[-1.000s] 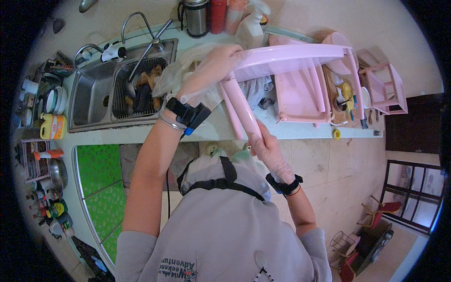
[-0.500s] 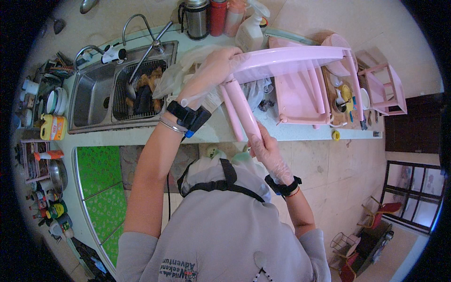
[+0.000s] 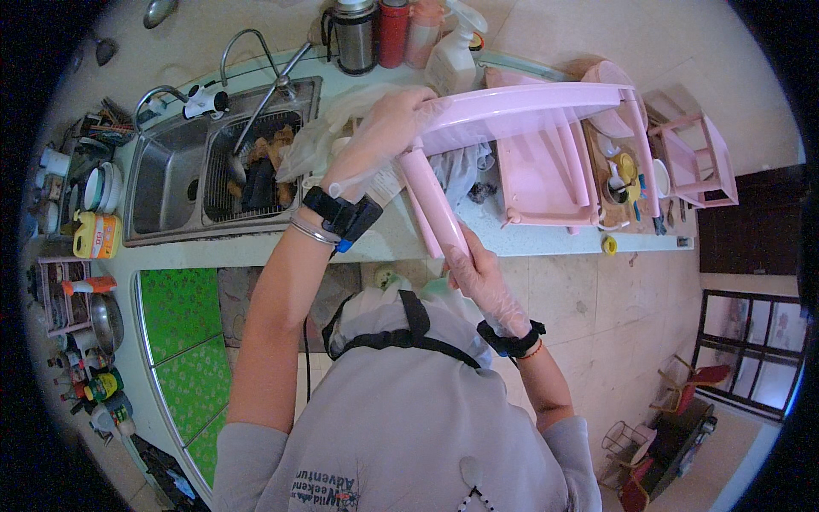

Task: The person assembles a pink plastic kitchen trolley by fitting a shelf onto supporting legs and then wipes a round white container with a cloth before placing it and a yellow pitcher on the top shelf.

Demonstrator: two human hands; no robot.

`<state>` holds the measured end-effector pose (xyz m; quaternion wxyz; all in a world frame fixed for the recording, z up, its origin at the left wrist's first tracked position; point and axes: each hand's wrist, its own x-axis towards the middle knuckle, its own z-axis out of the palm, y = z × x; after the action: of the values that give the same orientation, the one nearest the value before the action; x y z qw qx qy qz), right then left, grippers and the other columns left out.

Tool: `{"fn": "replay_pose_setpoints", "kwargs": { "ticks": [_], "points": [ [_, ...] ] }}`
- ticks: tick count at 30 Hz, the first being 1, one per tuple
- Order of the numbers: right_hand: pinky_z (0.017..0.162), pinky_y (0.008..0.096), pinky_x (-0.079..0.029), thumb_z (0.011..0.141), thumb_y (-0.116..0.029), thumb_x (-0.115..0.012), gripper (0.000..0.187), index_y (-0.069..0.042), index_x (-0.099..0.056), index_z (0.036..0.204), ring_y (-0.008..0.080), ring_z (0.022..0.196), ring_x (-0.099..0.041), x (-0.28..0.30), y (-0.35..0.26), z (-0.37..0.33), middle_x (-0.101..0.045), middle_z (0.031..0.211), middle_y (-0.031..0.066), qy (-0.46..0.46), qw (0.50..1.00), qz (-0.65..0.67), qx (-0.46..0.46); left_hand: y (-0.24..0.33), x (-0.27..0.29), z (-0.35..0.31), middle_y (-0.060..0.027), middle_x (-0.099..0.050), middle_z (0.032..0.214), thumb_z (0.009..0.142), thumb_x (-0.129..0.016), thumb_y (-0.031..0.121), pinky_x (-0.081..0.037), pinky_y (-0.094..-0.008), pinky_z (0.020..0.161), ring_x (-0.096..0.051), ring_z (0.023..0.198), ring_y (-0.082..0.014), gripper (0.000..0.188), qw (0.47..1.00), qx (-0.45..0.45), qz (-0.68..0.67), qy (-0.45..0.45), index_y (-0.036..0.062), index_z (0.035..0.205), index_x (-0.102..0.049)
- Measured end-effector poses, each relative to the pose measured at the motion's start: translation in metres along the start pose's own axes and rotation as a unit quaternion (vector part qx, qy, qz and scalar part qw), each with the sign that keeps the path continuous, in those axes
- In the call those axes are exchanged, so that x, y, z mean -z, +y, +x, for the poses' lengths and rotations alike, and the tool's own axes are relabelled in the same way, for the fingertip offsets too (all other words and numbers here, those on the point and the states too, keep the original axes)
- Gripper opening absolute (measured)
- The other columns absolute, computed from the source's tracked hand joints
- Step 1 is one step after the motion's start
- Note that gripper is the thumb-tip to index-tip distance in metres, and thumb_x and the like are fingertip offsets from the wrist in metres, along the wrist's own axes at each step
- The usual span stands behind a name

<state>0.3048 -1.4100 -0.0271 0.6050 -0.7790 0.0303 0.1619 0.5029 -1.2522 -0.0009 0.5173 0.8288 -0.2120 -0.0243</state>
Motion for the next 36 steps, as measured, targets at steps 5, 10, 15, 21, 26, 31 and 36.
{"fn": "replay_pose_setpoints", "kwargs": {
  "ticks": [5, 10, 15, 21, 26, 31, 36],
  "points": [
    [0.055, 0.0276, -0.046, 0.094, -0.038, -0.042, 0.052, -0.008, -0.033, 0.134, 0.0114, 0.056, -0.052, -0.002, 0.001, -0.002, -0.052, 0.07, 0.0052, 0.02, 1.0, -0.008, 0.011, 0.007, 0.004, -0.001, -0.0152, -0.063, 0.097, 0.086, -0.052, 0.037, -0.045, -0.0331, 0.078, -0.061, 0.086, -0.025, 0.043, 0.998, 0.06, 0.011, -0.032, 0.0008, 0.107, -0.06],
    [0.054, 0.0276, -0.046, 0.093, -0.035, -0.043, 0.049, -0.007, -0.034, 0.133, 0.0118, 0.056, -0.053, -0.002, -0.002, -0.005, -0.054, 0.069, 0.005, 0.029, 1.0, 0.001, 0.001, -0.006, -0.002, -0.001, -0.0174, -0.062, 0.079, 0.088, -0.049, 0.036, -0.046, -0.0353, 0.059, -0.06, 0.064, -0.0258, 0.039, 1.0, -0.006, 0.015, 0.012, 0.0, 0.099, -0.059],
    [0.053, 0.0274, -0.046, 0.094, -0.028, -0.044, 0.045, -0.007, -0.035, 0.133, 0.0117, 0.054, -0.054, 0.005, 0.005, -0.005, -0.055, 0.068, 0.0065, 0.056, 0.995, -0.055, 0.059, 0.003, -0.004, -0.001, -0.0171, -0.062, 0.079, 0.089, -0.048, 0.033, -0.046, -0.0351, 0.062, -0.059, 0.066, -0.0254, 0.036, 0.999, -0.01, 0.032, -0.005, 0.0003, 0.098, -0.06],
    [0.052, 0.0272, -0.046, 0.093, -0.026, -0.045, 0.046, -0.007, -0.034, 0.134, 0.0119, 0.052, -0.055, 0.016, 0.002, -0.014, -0.056, 0.067, 0.0076, 0.065, 0.997, -0.027, -0.018, 0.018, 0.0, -0.004, -0.0174, -0.063, 0.088, 0.089, -0.048, 0.035, -0.045, -0.0345, 0.071, -0.06, 0.078, -0.0256, 0.039, 0.999, 0.009, 0.018, -0.034, 0.0004, 0.103, -0.059],
    [0.049, 0.0261, -0.045, 0.093, -0.027, -0.043, 0.047, -0.008, -0.033, 0.135, 0.0108, 0.051, -0.052, 0.022, -0.018, -0.013, -0.054, 0.066, 0.0053, 0.029, 0.998, -0.041, -0.026, 0.017, 0.0, -0.004, -0.0174, -0.064, 0.096, 0.088, -0.049, 0.035, -0.045, -0.0337, 0.078, -0.061, 0.085, -0.0246, 0.041, 0.998, 0.032, 0.033, -0.038, 0.0012, 0.11, -0.058],
    [0.047, 0.0251, -0.043, 0.094, -0.03, -0.041, 0.047, -0.008, -0.032, 0.135, 0.0095, 0.051, -0.049, 0.019, -0.017, -0.012, -0.051, 0.067, 0.0034, 0.007, 0.999, -0.013, -0.043, 0.018, 0.002, -0.004, -0.0175, -0.064, 0.095, 0.087, -0.05, 0.033, -0.045, -0.0332, 0.077, -0.061, 0.084, -0.0238, 0.04, 0.998, 0.058, 0.019, -0.032, 0.0021, 0.111, -0.058],
    [0.046, 0.0253, -0.041, 0.094, -0.032, -0.04, 0.047, -0.01, -0.033, 0.134, 0.0095, 0.051, -0.048, 0.016, -0.019, -0.011, -0.049, 0.066, 0.0021, -0.003, 0.999, 0.007, -0.051, 0.012, 0.001, -0.003, -0.0175, -0.064, 0.095, 0.087, -0.051, 0.032, -0.045, -0.0333, 0.077, -0.061, 0.084, -0.0237, 0.039, 0.998, 0.049, 0.022, -0.03, 0.002, 0.111, -0.058]
  ]
}}
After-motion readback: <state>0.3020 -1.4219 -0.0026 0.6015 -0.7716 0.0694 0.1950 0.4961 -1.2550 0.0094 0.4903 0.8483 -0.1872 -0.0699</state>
